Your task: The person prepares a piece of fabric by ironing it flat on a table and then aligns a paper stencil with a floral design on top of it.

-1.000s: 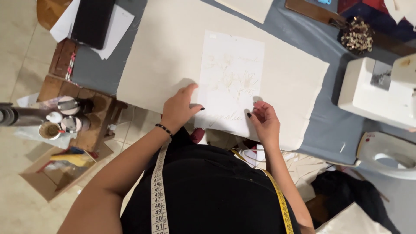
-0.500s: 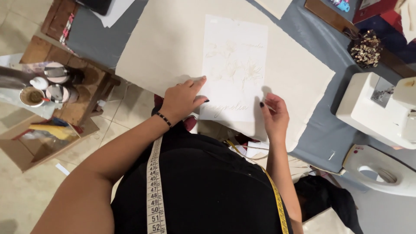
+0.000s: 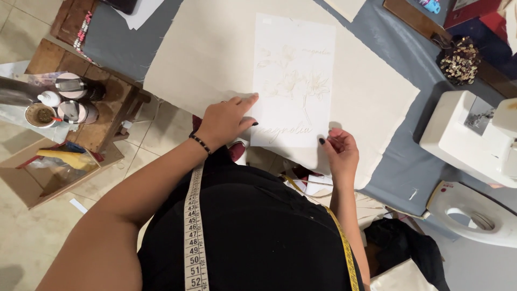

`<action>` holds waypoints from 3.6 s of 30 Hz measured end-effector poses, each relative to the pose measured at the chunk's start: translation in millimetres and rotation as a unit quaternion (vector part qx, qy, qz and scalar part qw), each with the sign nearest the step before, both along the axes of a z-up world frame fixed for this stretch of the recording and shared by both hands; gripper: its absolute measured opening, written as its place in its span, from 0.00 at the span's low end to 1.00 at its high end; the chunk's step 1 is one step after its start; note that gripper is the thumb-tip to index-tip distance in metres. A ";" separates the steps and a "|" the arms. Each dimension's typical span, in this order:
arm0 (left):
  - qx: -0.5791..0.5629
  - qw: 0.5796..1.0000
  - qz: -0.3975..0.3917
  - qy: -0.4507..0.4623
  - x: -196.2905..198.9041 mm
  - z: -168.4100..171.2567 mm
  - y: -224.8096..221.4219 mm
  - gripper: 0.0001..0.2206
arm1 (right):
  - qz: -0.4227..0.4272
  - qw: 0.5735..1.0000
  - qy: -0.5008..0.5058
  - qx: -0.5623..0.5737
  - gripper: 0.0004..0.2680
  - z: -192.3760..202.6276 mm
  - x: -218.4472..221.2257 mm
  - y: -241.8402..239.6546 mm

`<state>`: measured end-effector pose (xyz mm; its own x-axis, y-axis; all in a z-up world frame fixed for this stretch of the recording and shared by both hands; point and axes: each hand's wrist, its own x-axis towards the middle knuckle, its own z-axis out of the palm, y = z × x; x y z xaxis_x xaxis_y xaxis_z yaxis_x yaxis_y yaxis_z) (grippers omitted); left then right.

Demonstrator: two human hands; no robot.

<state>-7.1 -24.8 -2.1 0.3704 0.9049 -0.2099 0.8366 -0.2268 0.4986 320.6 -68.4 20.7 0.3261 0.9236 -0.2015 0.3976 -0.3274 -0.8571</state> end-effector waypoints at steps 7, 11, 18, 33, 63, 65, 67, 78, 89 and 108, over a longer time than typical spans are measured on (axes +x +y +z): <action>-0.012 1.000 -0.002 -0.014 0.1 10.1 0.3 0.30 | -0.003 1.000 0.013 -0.005 0.14 5.7 -7.6 6.1; -0.014 1.000 -0.008 -0.003 -1.5 15.3 0.8 0.33 | 0.000 1.000 0.013 0.002 0.13 -4.7 -1.3 2.7; -0.046 0.999 -0.013 -0.009 -1.7 16.5 3.3 0.36 | 0.001 1.000 0.021 0.000 0.14 -10.7 1.6 0.4; -0.048 0.999 -0.015 -0.002 -1.5 16.1 4.6 0.37 | 0.000 1.000 0.026 0.012 0.12 -11.1 0.0 1.9; 0.011 0.995 -0.096 -0.030 11.8 19.9 -43.6 0.23 | 0.036 0.999 -0.007 0.017 0.09 -4.2 4.1 34.4; 0.010 0.994 -0.102 -0.025 12.3 18.9 -42.8 0.24 | 0.040 0.999 -0.004 0.014 0.09 -12.0 10.8 39.7; -0.006 0.989 -0.147 -0.023 13.4 20.0 -43.6 0.25 | 0.056 0.998 0.001 0.022 0.10 -26.6 23.1 45.3; 0.008 0.965 -0.258 0.040 70.1 -18.5 -42.7 0.28 | 0.167 0.980 -0.107 0.032 0.10 16.5 3.6 120.7; -0.030 0.993 -0.080 0.075 -1.2 36.6 -17.2 0.30 | 0.046 0.990 -0.114 -0.062 0.09 -21.4 20.7 25.3; -0.083 0.995 -0.056 0.002 -7.1 45.0 -16.8 0.30 | 0.027 0.998 -0.038 -0.033 0.11 -14.9 8.4 7.9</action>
